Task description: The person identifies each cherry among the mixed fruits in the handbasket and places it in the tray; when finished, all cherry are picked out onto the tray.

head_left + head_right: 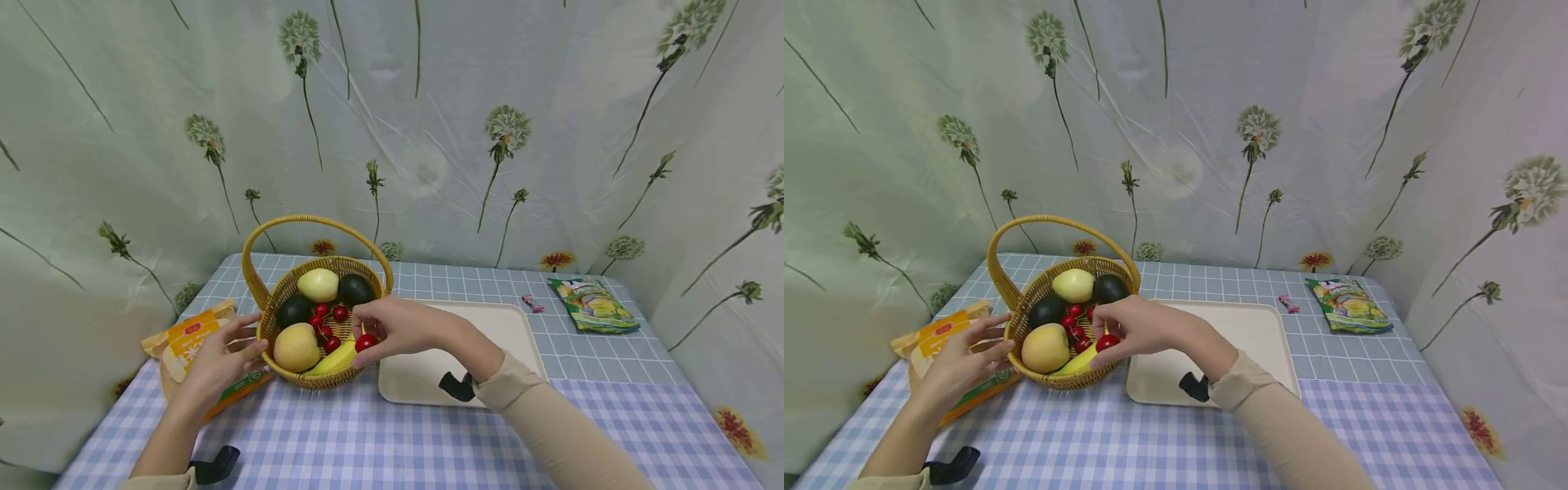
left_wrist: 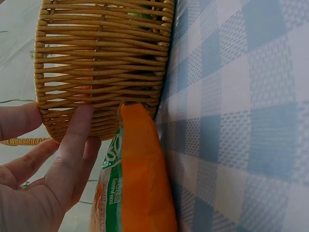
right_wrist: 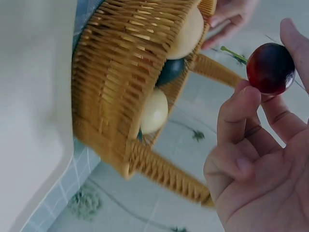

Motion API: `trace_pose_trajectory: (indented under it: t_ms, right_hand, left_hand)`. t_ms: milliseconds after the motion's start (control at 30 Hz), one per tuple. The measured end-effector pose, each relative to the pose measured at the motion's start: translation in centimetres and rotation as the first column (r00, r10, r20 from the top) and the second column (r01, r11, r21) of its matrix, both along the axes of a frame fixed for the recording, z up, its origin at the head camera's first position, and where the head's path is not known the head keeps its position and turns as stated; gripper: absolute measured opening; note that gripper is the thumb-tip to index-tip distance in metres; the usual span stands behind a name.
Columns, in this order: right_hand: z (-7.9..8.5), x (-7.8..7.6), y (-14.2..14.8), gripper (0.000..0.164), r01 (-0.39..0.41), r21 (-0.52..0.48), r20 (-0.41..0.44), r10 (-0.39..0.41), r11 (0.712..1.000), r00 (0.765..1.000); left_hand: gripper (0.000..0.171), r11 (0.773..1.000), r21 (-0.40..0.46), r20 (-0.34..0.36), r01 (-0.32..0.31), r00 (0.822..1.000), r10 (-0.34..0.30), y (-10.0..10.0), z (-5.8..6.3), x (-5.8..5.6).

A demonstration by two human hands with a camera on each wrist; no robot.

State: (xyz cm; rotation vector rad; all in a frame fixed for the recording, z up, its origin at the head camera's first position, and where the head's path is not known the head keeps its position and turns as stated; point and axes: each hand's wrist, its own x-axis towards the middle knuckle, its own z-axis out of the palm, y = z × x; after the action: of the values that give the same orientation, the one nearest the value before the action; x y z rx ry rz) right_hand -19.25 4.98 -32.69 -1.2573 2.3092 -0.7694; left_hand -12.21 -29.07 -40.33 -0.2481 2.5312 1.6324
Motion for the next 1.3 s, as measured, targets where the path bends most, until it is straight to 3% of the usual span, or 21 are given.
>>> trace_pose_trajectory:
  t_ms: [267, 533, 833, 1300]
  right_hand:
    - [-0.8, 1.2, 5.5, 0.033, 0.123, -0.096, 0.020, -0.121, 0.988, 0.992]
    - [-4.1, -1.0, 8.9, 0.036, 0.321, -0.116, 0.047, -0.318, 0.940, 0.947]
    - [-8.1, -4.6, 8.2, 0.039, 0.418, -0.057, -0.015, -0.419, 0.907, 0.908]
    - [-10.0, -7.1, 4.7, 0.043, 0.495, 0.068, -0.001, -0.496, 0.866, 0.868]
  left_hand:
    - [0.066, 1.000, 0.018, -0.022, -0.008, 1.000, 0.008, -0.1, -0.2, 0.4]
    - [0.065, 1.000, 0.009, -0.026, -0.010, 1.000, 0.011, -0.1, -0.3, 0.3]
    - [0.065, 1.000, 0.022, -0.008, -0.006, 1.000, 0.006, -0.1, -0.4, 0.3]
    - [0.066, 0.999, 0.036, -0.004, -0.002, 1.000, 0.002, -0.2, -0.5, 0.1]
